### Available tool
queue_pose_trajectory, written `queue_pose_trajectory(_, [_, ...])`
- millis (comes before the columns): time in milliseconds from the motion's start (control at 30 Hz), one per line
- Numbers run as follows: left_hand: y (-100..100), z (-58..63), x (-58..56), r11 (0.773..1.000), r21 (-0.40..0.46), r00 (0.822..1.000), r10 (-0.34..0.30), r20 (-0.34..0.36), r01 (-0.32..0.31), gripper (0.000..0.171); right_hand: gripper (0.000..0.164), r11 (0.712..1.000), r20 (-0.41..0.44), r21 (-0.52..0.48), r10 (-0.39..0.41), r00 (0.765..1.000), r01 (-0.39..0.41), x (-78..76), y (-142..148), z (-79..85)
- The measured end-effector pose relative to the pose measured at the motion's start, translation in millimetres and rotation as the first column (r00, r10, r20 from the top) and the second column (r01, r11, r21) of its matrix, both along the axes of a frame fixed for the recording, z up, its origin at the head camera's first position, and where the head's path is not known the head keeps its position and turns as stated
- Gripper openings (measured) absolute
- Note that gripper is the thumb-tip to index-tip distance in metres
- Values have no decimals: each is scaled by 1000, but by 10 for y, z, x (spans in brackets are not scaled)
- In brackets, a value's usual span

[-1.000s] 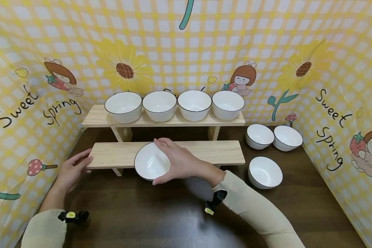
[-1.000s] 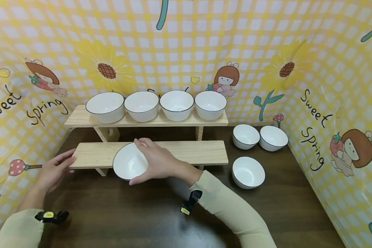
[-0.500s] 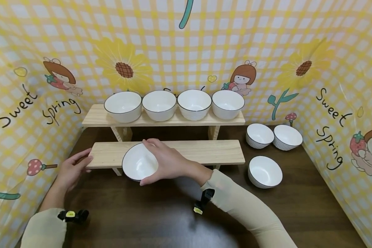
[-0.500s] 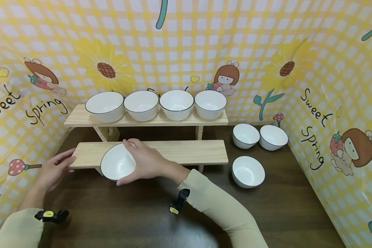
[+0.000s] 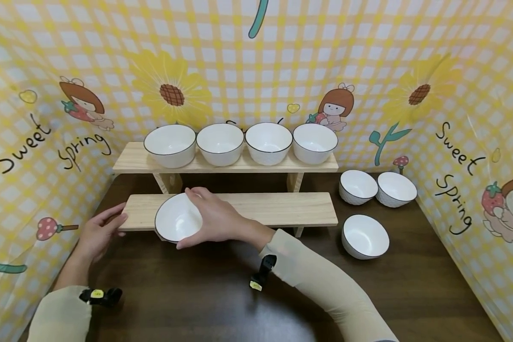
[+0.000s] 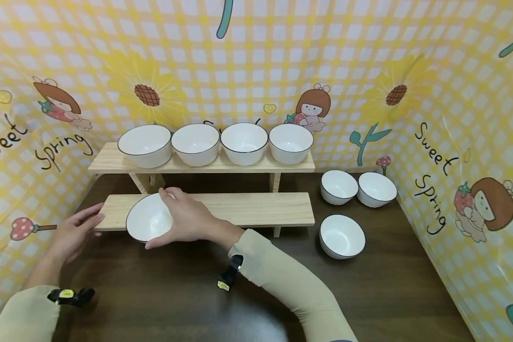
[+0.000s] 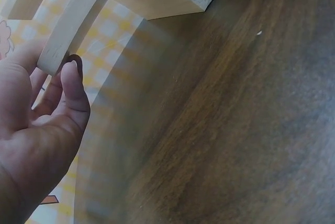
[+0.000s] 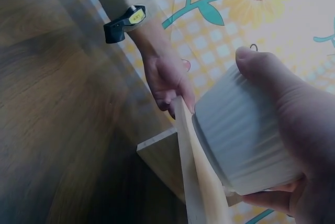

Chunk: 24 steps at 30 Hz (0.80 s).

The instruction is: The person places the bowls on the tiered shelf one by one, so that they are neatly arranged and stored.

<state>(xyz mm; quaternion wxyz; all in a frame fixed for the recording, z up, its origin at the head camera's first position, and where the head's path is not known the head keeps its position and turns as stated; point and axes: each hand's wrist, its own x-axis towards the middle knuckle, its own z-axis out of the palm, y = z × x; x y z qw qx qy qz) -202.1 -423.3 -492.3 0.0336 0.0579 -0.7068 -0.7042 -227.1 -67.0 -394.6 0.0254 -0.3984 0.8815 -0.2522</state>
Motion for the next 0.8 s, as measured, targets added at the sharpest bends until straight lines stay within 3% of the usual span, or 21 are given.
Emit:
queue_pose_trajectory(300, [2,-8,-8,1000,12,1000,1,-11,-1,50,128,999,19,0,-48,999,49,-49,-246,-4])
queue_pose_trajectory(800, [14,2,-5,1000,-25,1000,8,17,-7,54,128,991,37,28,-132,991,131,-157,-485,-164])
